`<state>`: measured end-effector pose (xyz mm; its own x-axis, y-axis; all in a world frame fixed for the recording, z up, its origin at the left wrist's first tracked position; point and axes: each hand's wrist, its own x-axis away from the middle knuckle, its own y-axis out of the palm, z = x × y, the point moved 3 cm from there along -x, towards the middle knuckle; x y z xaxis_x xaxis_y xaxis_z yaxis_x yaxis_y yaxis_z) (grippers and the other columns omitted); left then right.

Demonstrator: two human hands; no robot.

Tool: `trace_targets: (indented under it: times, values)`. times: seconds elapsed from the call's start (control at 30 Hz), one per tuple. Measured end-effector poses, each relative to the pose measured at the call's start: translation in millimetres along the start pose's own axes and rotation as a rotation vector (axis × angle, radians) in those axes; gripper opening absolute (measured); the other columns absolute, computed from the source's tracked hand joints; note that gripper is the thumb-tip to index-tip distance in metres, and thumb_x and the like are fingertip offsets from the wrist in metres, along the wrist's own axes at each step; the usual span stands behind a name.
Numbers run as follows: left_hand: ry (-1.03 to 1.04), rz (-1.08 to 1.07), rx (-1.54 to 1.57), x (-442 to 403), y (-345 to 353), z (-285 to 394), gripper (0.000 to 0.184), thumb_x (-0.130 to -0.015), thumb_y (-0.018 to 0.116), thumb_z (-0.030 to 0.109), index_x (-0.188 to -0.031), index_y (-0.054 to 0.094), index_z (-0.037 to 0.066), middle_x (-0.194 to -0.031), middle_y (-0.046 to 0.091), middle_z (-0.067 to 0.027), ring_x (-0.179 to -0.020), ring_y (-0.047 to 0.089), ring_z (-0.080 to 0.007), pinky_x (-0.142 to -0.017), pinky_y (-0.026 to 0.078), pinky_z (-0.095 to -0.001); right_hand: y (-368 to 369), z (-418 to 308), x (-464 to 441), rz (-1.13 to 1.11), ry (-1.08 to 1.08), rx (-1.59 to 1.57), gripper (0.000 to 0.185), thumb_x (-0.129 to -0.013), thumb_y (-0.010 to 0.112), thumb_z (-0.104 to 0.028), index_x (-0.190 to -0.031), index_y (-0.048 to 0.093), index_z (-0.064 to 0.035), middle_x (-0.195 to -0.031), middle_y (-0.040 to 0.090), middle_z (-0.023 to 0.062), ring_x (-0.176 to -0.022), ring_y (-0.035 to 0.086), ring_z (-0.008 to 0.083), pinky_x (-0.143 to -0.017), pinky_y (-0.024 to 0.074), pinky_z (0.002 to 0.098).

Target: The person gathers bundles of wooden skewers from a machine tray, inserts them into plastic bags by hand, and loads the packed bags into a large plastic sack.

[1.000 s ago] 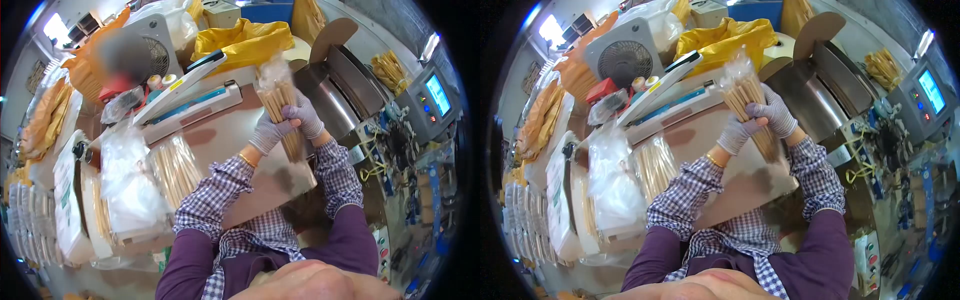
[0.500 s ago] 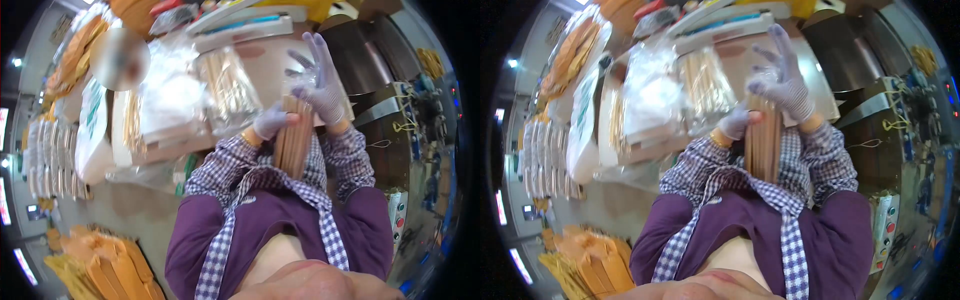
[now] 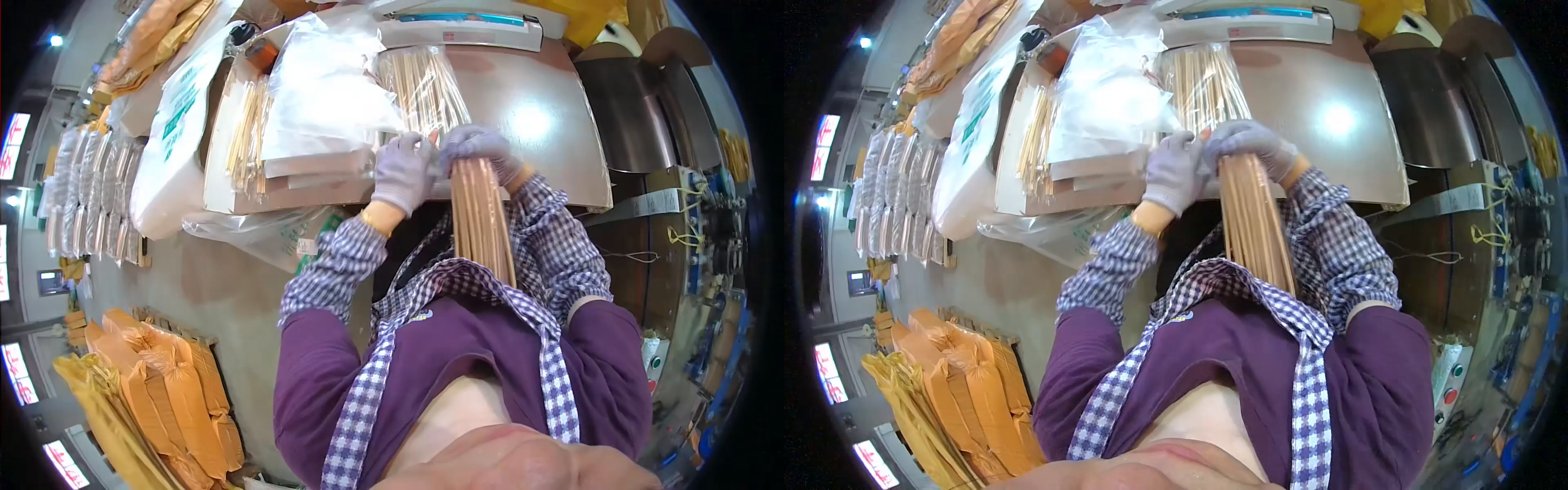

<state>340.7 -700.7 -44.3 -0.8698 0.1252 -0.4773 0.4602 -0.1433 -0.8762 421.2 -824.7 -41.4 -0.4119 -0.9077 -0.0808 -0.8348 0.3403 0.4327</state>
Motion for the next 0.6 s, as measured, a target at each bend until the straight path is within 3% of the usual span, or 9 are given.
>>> trace_targets:
  times: [0.13,0.23,0.3,0.33,0.43,0.47,0.5,0.57,0.6]
  values:
    - [-0.510,0.082,0.712,-17.2,44.3,-39.8,0.020,-0.080,0.056,0.019,-0.091,0.065,0.006,-0.078,0.063,-0.0115,-0.069,0.060,-0.0228,-0.064,0.048,-0.0311,-8.1,23.0,-17.4,0.042,0.063,0.222,0.028,-0.074,0.057,-0.015,-0.094,0.059,0.0046,-0.096,0.058,0.0121,-0.096,0.051,0.0211,-0.088,0.0374,0.0280]
    - [-0.474,0.188,1.122,-13.9,38.0,-14.3,0.017,-0.081,0.059,0.019,-0.087,0.065,0.004,-0.080,0.064,-0.0146,-0.064,0.061,-0.0219,-0.058,0.049,-0.0293,-7.1,12.7,1.6,0.234,0.024,0.268,0.036,-0.077,0.057,-0.017,-0.108,0.054,0.0004,-0.111,0.052,0.0093,-0.104,0.048,0.0200,-0.091,0.0355,0.0269]
    - [-0.356,0.252,1.175,-8.7,12.3,21.5,0.016,-0.079,0.062,0.018,-0.087,0.065,0.004,-0.081,0.063,-0.0147,-0.062,0.061,-0.0236,-0.055,0.048,-0.0293,-3.6,12.5,23.8,0.510,-0.041,0.133,0.046,-0.080,0.056,-0.019,-0.121,0.045,-0.0017,-0.115,0.050,0.0086,-0.106,0.046,0.0196,-0.094,0.0335,0.0275]
    - [-0.209,0.300,1.052,-9.9,-10.0,38.7,0.016,-0.080,0.061,0.017,-0.088,0.065,0.004,-0.078,0.063,-0.0139,-0.061,0.060,-0.0240,-0.054,0.047,-0.0295,-9.3,19.0,42.2,0.334,-0.124,0.633,0.057,-0.082,0.055,-0.024,-0.129,0.035,0.0008,-0.127,0.040,0.0112,-0.115,0.039,0.0210,-0.099,0.0287,0.0288]
    - [0.222,0.313,0.657,25.3,-18.6,68.3,0.015,-0.078,0.062,0.014,-0.090,0.064,0.005,-0.067,0.059,-0.0103,-0.055,0.057,-0.0239,-0.049,0.044,-0.0298,18.2,51.3,84.9,0.488,0.035,0.216,0.071,-0.082,0.055,-0.019,-0.136,0.013,0.0025,-0.140,0.022,0.0158,-0.130,0.018,0.0232,-0.105,0.0190,0.0306]
    - [0.217,0.206,0.659,36.9,-30.4,78.7,0.018,-0.074,0.064,0.011,-0.092,0.062,0.007,-0.061,0.055,-0.0084,-0.051,0.054,-0.0228,-0.046,0.041,-0.0295,37.8,49.2,103.4,0.594,0.402,0.252,0.072,-0.081,0.057,-0.018,-0.136,0.015,-0.0004,-0.138,0.025,0.0172,-0.128,0.024,0.0248,-0.103,0.0226,0.0299]
    - [0.213,-0.158,0.881,76.8,14.2,80.6,0.018,-0.072,0.065,0.011,-0.089,0.062,0.007,-0.057,0.052,-0.0056,-0.049,0.052,-0.0212,-0.046,0.040,-0.0287,18.5,105.1,126.9,0.680,-0.078,0.767,0.068,-0.079,0.059,-0.015,-0.135,0.022,-0.0015,-0.125,0.043,0.0157,-0.115,0.042,0.0228,-0.095,0.0354,0.0304]
    - [0.377,0.218,0.820,81.6,-31.9,97.3,0.016,-0.075,0.065,0.014,-0.087,0.062,0.004,-0.054,0.051,-0.0017,-0.047,0.050,-0.0153,-0.046,0.040,-0.0269,40.3,107.8,168.1,0.671,-0.235,0.933,0.054,-0.078,0.060,-0.022,-0.124,0.042,-0.0026,-0.106,0.055,0.0122,-0.098,0.054,0.0225,-0.084,0.0432,0.0325]
    - [-0.265,-0.107,1.073,100.9,-11.5,84.2,0.014,-0.076,0.066,0.012,-0.082,0.062,0.000,-0.060,0.054,-0.0032,-0.050,0.051,-0.0132,-0.049,0.040,-0.0248,51.5,73.0,167.5,0.670,-0.071,1.002,0.045,-0.077,0.060,-0.024,-0.115,0.048,-0.0037,-0.099,0.056,0.0123,-0.094,0.056,0.0241,-0.080,0.0441,0.0344]
